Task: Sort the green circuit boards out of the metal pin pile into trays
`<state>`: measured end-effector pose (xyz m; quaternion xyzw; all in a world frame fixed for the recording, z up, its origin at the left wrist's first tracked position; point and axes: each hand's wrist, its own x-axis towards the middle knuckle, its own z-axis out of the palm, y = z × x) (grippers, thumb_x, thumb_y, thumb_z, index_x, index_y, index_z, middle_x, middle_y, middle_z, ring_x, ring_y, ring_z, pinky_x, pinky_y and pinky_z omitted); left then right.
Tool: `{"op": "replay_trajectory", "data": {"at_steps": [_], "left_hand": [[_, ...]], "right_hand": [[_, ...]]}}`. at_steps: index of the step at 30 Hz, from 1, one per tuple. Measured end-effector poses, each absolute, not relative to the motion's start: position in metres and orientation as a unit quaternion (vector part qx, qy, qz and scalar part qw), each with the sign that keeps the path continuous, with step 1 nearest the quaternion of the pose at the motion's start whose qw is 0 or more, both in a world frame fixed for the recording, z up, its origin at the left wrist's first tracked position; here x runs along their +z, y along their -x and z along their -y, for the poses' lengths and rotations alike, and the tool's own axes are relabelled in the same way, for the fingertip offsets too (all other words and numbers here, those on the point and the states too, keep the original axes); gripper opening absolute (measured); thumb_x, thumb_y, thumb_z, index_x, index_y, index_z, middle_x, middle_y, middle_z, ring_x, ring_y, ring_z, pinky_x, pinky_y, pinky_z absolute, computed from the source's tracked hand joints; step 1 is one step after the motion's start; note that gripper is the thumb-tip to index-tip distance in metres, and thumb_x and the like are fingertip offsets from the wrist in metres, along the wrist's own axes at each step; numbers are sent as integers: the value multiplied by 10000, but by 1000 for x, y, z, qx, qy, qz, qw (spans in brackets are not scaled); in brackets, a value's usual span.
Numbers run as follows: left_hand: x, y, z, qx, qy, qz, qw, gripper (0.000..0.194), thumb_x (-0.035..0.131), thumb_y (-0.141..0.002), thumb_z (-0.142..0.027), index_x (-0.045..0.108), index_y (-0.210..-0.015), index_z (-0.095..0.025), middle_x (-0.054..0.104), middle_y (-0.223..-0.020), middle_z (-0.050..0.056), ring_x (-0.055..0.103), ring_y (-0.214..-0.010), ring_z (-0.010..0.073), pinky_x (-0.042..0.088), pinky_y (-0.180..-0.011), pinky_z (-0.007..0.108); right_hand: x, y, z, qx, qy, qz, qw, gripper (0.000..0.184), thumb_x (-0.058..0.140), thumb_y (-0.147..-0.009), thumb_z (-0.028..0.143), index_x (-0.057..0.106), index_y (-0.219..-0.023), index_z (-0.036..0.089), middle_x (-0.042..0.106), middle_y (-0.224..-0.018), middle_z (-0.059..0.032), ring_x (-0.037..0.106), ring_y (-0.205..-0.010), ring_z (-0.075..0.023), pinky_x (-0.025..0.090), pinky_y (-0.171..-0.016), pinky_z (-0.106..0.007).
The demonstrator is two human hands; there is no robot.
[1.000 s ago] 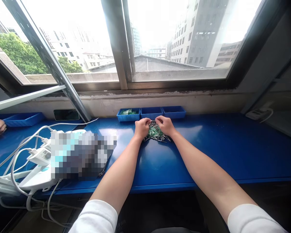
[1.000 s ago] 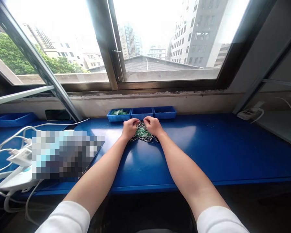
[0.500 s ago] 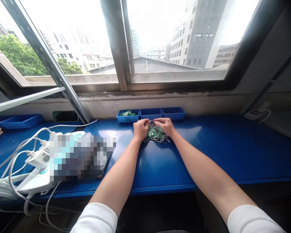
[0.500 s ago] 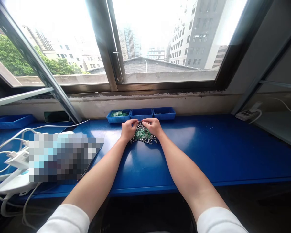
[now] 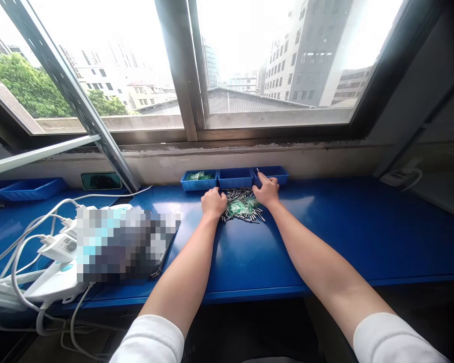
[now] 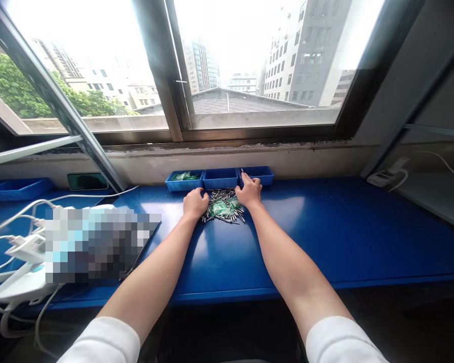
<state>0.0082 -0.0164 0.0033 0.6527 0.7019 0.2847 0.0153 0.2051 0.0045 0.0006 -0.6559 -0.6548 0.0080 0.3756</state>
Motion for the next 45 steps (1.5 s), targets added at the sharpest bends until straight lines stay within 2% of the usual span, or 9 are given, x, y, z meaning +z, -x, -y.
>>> {"op": "replay_trajectory", "data": {"at_steps": [3,7,11,18,24,27,32,39,45], "left_hand": [[1,-8,15,263,-662,-701,29,387,419,-857,-326,610,-1151,-163,646,-1150,119,572,-1098,260,428,-943,355],[-3,-7,11,255,-670,-695,54,368,435,-859,-358,643,-1097,-169,655,-1138,120,579,-1091,262,434,-926,333],[-6,-6,9,260,-684,-678,60,370,443,-861,-360,652,-1088,-157,649,-1148,139,574,-1097,281,429,-931,354],[-12,-8,6,269,-716,-641,66,396,435,-878,-376,621,-1165,-175,623,-1213,115,558,-1137,242,413,-955,310],[-9,-8,8,258,-728,-631,63,352,413,-887,-343,654,-1087,-182,647,-1162,115,580,-1095,243,429,-929,314],[-7,-8,10,257,-740,-619,65,334,382,-897,-308,671,-1017,-191,665,-1113,107,599,-1047,245,445,-896,317],[-5,-11,12,246,-746,-616,56,316,398,-898,-333,676,-965,-200,679,-1052,110,615,-992,252,465,-845,319],[-7,-11,10,250,-741,-621,53,312,407,-898,-316,684,-986,-203,681,-1044,115,619,-984,256,470,-844,326],[-8,-10,9,254,-738,-622,62,304,431,-890,-333,677,-1013,-204,679,-1053,116,614,-993,256,471,-842,327]], "right_hand": [[0,-207,-6,3,684,648,336,682,537,-801,329,352,-1444,195,335,-1470,11,377,-1092,-294,379,-951,-428],[-1,-209,-8,12,690,654,310,716,542,-793,349,327,-1452,170,288,-1493,-17,366,-1077,-320,370,-933,-446],[-4,-211,-10,17,680,662,315,727,553,-779,344,327,-1447,168,284,-1492,-44,365,-1084,-349,357,-928,-489],[-8,-211,-17,23,676,665,315,752,575,-758,319,310,-1447,174,247,-1503,-67,363,-1105,-360,354,-941,-506],[-7,-206,-15,18,690,646,326,722,593,-796,377,321,-1435,179,96,-1518,-132,302,-1203,-394,335,-967,-518],[-5,-201,-9,-6,668,645,371,618,596,-805,359,422,-1366,165,167,-1476,-150,287,-1224,-385,327,-989,-505],[-2,-189,2,-4,623,678,390,335,594,-810,312,610,-1111,164,438,-1246,-133,383,-1144,-309,356,-994,-415],[-7,-175,8,76,615,748,236,458,498,-879,531,621,-1167,196,509,-1222,-138,398,-1157,-327,340,-976,-470],[-9,-174,7,80,590,764,249,320,535,-883,463,684,-1074,254,566,-1164,-88,439,-1129,-300,356,-954,-451]]}}
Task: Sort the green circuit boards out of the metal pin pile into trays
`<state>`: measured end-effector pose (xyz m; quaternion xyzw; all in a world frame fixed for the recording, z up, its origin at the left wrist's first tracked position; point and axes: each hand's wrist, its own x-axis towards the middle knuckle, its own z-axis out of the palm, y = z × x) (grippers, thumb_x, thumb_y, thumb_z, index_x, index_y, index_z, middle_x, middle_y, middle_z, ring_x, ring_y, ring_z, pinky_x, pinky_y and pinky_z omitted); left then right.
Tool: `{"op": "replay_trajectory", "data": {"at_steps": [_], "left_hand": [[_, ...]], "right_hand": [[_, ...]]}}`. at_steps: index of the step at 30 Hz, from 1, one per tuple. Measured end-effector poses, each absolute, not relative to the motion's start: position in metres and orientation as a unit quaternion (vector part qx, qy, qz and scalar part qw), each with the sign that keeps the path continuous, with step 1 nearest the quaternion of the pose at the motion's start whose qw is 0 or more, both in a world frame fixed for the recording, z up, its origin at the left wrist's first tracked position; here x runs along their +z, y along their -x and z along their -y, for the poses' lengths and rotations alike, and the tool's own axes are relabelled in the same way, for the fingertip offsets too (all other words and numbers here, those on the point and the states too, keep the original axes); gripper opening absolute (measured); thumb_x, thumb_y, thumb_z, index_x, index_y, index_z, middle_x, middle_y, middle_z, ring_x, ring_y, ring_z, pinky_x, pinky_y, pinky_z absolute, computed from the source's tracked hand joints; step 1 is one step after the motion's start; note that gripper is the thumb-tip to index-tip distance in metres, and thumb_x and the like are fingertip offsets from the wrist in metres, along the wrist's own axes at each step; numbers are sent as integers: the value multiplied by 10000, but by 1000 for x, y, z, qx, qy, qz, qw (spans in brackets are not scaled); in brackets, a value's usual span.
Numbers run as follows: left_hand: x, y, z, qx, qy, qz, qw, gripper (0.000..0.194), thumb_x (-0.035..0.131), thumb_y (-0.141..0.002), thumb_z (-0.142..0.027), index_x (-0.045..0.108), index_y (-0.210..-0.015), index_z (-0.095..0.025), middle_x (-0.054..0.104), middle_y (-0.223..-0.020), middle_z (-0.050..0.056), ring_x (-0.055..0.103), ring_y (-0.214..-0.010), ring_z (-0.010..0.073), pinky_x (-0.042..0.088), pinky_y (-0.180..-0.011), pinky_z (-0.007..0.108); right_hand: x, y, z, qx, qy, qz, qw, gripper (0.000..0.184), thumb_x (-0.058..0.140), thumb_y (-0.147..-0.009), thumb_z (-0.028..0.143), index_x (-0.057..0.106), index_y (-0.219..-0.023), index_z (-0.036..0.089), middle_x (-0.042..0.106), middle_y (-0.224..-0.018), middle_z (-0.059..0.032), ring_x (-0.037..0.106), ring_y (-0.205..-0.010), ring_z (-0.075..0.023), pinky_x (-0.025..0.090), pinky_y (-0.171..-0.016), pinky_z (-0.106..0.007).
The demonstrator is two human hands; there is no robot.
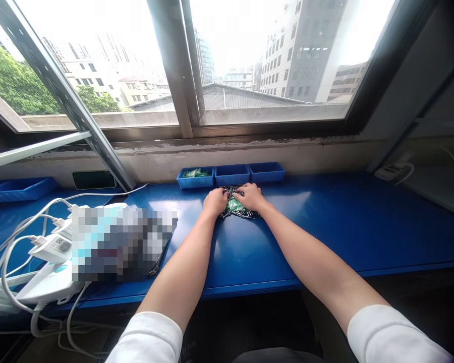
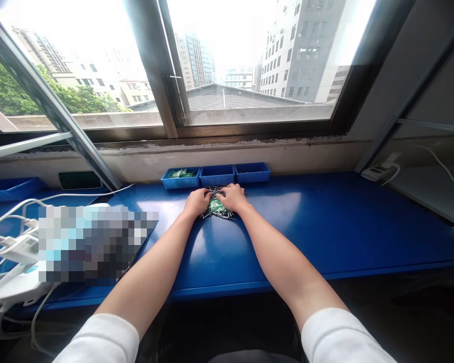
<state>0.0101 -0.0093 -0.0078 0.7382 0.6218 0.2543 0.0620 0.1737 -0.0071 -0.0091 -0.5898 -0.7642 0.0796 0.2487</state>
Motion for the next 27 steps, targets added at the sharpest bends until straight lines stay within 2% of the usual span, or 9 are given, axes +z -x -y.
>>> {"op": "replay_trajectory", "data": {"at_steps": [4,9,12,15,19,22,27], "left_hand": [[-8,-10,10,257,-735,-624,66,299,441,-886,-340,675,-1012,-202,678,-1060,114,614,-987,250,471,-839,318],[-8,-10,10,257,-734,-625,67,297,440,-885,-334,675,-1014,-205,676,-1062,113,612,-998,252,468,-863,328],[-8,-10,10,259,-735,-623,66,303,431,-886,-327,677,-1008,-198,675,-1058,120,611,-1001,266,467,-869,345],[-8,-10,10,263,-735,-622,67,305,430,-885,-323,673,-1019,-196,673,-1066,122,609,-1007,269,466,-875,348],[-8,-10,9,261,-736,-621,67,302,428,-883,-320,675,-1002,-194,673,-1063,122,611,-1004,269,467,-872,351],[-8,-10,9,260,-738,-620,65,301,425,-882,-324,673,-994,-195,674,-1060,119,611,-1004,268,469,-866,352],[-4,-11,11,283,-712,-641,42,307,414,-887,-309,660,-1022,-185,671,-1067,123,612,-1012,256,468,-875,340]], "right_hand": [[-9,-175,5,81,576,766,274,280,576,-868,423,707,-1012,221,594,-1112,-92,480,-1088,-281,381,-937,-401],[-11,-177,0,91,547,772,310,228,530,-907,299,710,-983,182,626,-988,-87,547,-985,-217,407,-905,-313],[-12,-178,-2,89,537,774,325,217,626,-848,306,702,-989,160,625,-978,-92,560,-962,-220,426,-886,-312],[-13,-179,-2,96,525,764,364,300,689,-785,238,669,-1071,148,633,-925,-72,581,-883,-204,455,-834,-303],[-11,-179,1,142,506,741,417,444,650,-751,97,606,-1188,164,645,-769,-9,603,-750,-169,473,-785,-289],[-7,-179,4,178,491,730,440,445,656,-741,108,605,-1177,179,646,-730,15,610,-719,-160,480,-778,-286],[0,-180,7,168,486,707,485,302,605,-789,159,619,-1091,163,639,-726,1,601,-689,-159,474,-740,-282]]}}
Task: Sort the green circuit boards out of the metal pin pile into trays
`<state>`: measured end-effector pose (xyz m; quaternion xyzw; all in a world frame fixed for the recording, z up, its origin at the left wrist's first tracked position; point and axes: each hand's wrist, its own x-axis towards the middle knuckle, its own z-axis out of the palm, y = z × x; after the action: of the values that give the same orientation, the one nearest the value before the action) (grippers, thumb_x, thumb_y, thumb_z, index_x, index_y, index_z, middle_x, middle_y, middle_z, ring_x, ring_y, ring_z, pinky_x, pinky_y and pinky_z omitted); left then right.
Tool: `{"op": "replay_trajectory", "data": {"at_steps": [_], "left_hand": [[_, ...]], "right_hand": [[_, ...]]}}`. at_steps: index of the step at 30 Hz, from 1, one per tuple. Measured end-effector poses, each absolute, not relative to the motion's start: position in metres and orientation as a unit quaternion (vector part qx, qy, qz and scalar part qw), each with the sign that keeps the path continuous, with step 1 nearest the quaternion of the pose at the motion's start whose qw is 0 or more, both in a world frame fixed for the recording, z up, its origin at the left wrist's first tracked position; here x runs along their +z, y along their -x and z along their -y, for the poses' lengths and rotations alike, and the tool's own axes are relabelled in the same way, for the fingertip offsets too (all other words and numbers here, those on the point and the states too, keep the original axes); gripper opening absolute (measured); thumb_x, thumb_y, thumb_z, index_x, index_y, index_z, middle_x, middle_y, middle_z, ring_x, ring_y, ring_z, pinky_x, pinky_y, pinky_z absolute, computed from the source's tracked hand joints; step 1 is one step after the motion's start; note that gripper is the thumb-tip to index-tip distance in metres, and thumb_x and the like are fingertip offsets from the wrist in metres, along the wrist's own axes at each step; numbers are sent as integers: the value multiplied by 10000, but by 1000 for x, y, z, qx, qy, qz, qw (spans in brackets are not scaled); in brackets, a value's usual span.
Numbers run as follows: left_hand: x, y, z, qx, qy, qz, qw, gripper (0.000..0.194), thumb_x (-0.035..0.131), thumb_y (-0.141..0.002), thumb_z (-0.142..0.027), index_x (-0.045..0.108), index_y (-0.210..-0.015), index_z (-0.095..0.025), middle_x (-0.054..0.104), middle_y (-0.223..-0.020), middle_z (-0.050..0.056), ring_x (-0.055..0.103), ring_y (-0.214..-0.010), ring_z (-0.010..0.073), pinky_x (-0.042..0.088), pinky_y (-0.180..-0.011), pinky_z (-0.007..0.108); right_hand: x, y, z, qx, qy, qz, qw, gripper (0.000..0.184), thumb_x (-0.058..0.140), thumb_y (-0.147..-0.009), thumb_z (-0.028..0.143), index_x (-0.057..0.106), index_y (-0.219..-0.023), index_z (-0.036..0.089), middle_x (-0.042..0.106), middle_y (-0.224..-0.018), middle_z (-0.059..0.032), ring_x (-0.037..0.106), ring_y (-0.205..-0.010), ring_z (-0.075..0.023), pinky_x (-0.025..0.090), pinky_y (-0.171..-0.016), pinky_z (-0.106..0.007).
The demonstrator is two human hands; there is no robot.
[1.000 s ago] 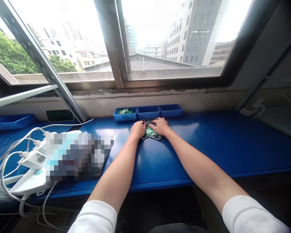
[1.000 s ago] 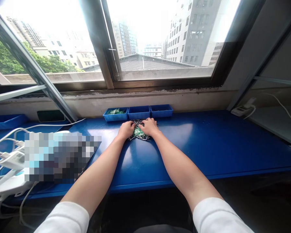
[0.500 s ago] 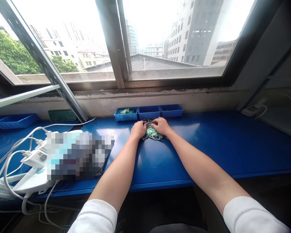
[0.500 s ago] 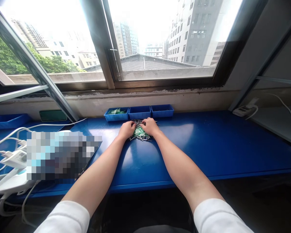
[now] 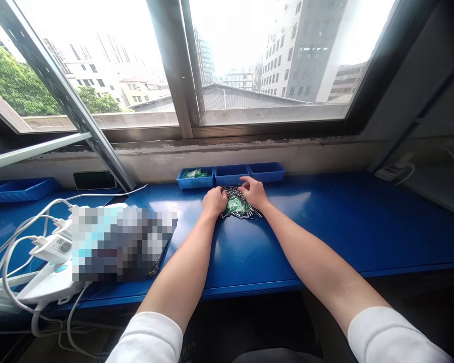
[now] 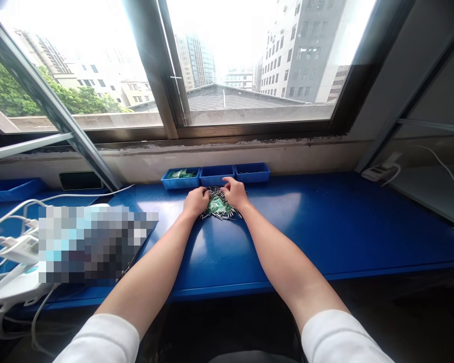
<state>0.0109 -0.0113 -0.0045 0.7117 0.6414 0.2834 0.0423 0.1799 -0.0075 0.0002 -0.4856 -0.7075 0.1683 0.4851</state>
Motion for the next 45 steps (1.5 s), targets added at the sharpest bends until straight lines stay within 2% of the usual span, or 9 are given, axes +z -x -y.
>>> {"op": "replay_trajectory", "data": {"at_steps": [8,12,20,26,29,33,39,42,45], "left_hand": [[3,-18,19,399,-765,-504,31,311,557,-836,-310,629,-1111,-185,685,-1045,62,617,-1003,209,482,-907,312],[1,-23,19,402,-798,-448,32,229,566,-837,-267,668,-1027,-192,701,-996,54,636,-945,201,491,-886,315],[2,-23,19,394,-795,-458,45,197,502,-873,-221,685,-944,-204,712,-960,41,651,-887,184,489,-842,276],[3,-21,19,407,-754,-509,79,234,519,-867,-216,610,-1082,-192,709,-932,54,652,-868,189,488,-800,274],[3,-19,18,394,-754,-520,79,195,518,-867,-225,626,-1028,-207,706,-921,44,646,-869,185,482,-799,268],[2,-19,18,371,-765,-522,67,189,481,-890,-266,649,-968,-226,702,-917,37,640,-864,184,482,-797,269],[0,-15,15,375,-746,-548,49,309,580,-828,-339,603,-1103,-200,661,-1105,65,593,-1046,210,455,-930,302],[-2,-11,11,362,-712,-600,46,331,576,-810,-313,597,-1110,-173,650,-1121,88,578,-1077,223,441,-954,314],[-4,-8,8,324,-682,-653,55,373,549,-812,-335,590,-1131,-147,644,-1130,120,575,-1089,249,436,-950,335]], "right_hand": [[5,-177,9,164,489,669,534,247,529,-837,236,538,-1075,169,594,-684,3,580,-668,-184,449,-696,-297],[6,-175,10,173,474,666,550,193,523,-835,254,526,-1014,182,557,-626,21,550,-615,-178,427,-657,-292],[4,-173,9,179,463,677,543,172,498,-857,344,535,-943,199,521,-569,37,508,-541,-159,386,-593,-276],[5,-173,13,194,436,686,549,270,541,-832,436,571,-715,194,586,-628,3,528,-576,-146,391,-567,-255],[6,-173,15,199,433,689,545,272,577,-793,433,588,-678,187,596,-632,-1,533,-586,-146,396,-564,-249],[6,-174,15,217,433,685,544,264,584,-774,430,631,-707,179,624,-661,-8,554,-610,-155,416,-580,-252],[5,-178,10,190,485,658,544,256,537,-805,381,677,-725,182,656,-694,-21,584,-649,-177,446,-629,-275],[2,-182,5,146,529,649,527,231,534,-803,322,703,-885,188,686,-847,-32,604,-790,-199,473,-746,-298],[0,-186,1,90,560,662,489,350,533,-801,270,653,-1116,179,656,-1083,-49,537,-1044,-225,435,-915,-330]]}}
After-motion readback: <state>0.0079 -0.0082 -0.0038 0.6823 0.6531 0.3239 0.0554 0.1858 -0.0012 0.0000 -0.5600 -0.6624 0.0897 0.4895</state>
